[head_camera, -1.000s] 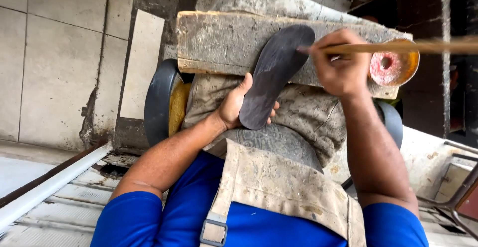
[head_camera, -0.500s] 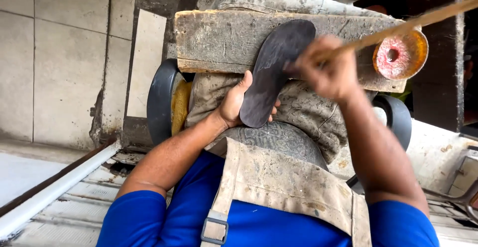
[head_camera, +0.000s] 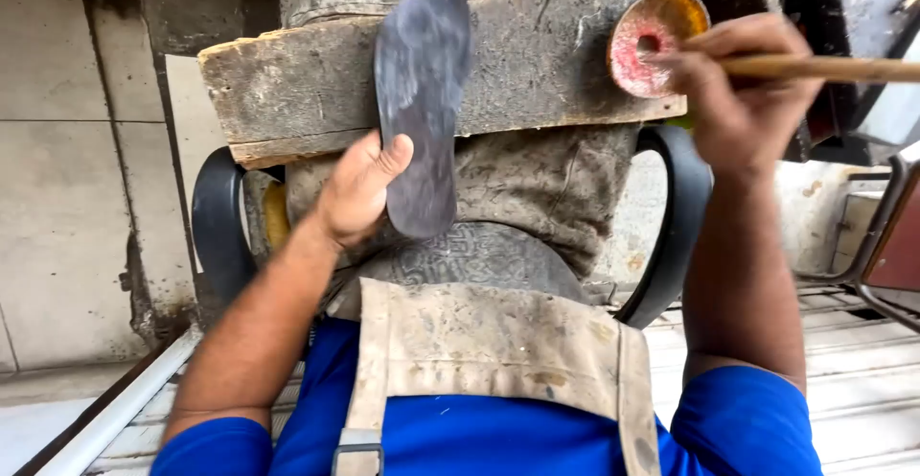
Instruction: Applying red dye to a shoe sole using a brush at a repair bench
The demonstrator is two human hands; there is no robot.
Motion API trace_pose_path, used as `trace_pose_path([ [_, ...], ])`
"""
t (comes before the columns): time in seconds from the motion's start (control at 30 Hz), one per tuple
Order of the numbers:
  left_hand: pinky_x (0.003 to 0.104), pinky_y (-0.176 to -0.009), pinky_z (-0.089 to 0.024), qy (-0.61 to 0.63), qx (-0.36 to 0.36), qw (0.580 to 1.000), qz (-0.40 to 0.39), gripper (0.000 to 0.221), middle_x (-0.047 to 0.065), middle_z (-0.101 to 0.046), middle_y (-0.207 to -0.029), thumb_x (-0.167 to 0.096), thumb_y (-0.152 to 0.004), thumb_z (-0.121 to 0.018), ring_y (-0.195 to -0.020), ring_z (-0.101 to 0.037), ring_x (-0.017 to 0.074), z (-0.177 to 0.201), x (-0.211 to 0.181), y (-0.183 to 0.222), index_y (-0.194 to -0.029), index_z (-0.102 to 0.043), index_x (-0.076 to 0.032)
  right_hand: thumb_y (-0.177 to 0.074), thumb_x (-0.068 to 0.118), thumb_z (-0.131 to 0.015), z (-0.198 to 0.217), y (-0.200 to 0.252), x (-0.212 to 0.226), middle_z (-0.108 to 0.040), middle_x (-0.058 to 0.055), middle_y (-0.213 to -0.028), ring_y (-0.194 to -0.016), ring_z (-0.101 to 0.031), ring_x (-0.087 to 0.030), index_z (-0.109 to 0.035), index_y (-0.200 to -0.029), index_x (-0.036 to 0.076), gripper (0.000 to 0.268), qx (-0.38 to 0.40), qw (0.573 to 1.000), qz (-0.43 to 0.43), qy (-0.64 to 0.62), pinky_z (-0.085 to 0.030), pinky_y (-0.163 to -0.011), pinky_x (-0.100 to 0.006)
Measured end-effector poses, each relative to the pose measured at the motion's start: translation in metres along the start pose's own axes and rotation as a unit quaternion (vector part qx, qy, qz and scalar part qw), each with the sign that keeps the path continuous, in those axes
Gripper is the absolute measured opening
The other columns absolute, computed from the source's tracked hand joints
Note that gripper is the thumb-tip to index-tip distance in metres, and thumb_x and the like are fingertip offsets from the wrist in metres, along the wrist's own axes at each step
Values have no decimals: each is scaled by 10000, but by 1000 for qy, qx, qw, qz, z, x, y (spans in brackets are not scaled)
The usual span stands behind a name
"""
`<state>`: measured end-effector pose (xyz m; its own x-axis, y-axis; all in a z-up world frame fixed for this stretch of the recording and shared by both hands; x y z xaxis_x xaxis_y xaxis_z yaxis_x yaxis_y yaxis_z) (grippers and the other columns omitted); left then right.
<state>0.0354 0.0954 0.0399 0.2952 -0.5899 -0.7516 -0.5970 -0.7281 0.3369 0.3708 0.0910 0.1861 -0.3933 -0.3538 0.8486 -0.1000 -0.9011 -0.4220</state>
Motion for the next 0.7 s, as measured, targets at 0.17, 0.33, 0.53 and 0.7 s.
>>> trace_pose_path([
  [0.17, 388, -926, -554, -418, -71, 897, 122, 648, 53, -726, -1248, -615, -848, -588, -1117, -685, 215, -2, -58, -24, -1265, -633, -120, -997, -211, -693, 39, -1, -49, -639, -181, -998, -862, -646, -261, -666, -1071, -68, 164, 14, 995, -22, 100, -558, -761, -340],
  [0.33, 460, -645, -676, -659, -107, 723, 175, 692, 151, -661, -1005, -534, -1011, -629, -805, -732, 326, -16, -94, -13, -1428, -372, -45, -998, -182, -751, 33, 3, -57, -646, -174, -1031, -927, -611, -270, -678, -1042, -40, 166, 31, 988, -7, 150, -509, -830, -374],
  [0.53, 470, -900, -530, -733, -116, 626, -241, 911, 195, -619, -1136, -578, -861, -931, -1028, -579, 316, -110, -119, -42, -1390, -492, 19, -995, -185, -740, 27, 2, -46, -685, -207, -1005, -898, -636, -317, -655, -1009, -55, 157, 39, 985, 59, 154, -525, -843, -424],
  [0.7, 514, -1279, -274, -717, 102, 660, -202, 1349, 255, -291, -1634, -703, -758, -1018, -1517, -326, 417, -198, -38, -148, -1577, -196, -15, -976, -185, -680, 20, 0, -32, -675, -203, -960, -880, -642, -327, -620, -970, -46, 151, 38, 984, 93, 148, -541, -837, -436],
])
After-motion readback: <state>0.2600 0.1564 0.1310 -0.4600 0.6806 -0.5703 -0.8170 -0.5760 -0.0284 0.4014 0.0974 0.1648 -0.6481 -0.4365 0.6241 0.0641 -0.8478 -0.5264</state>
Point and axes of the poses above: each hand's wrist, its own y-axis away from the middle knuckle, its own z-axis out of the back of the hand, x = y × z, the point moved 8 cm from there along -y, towards the middle knuckle
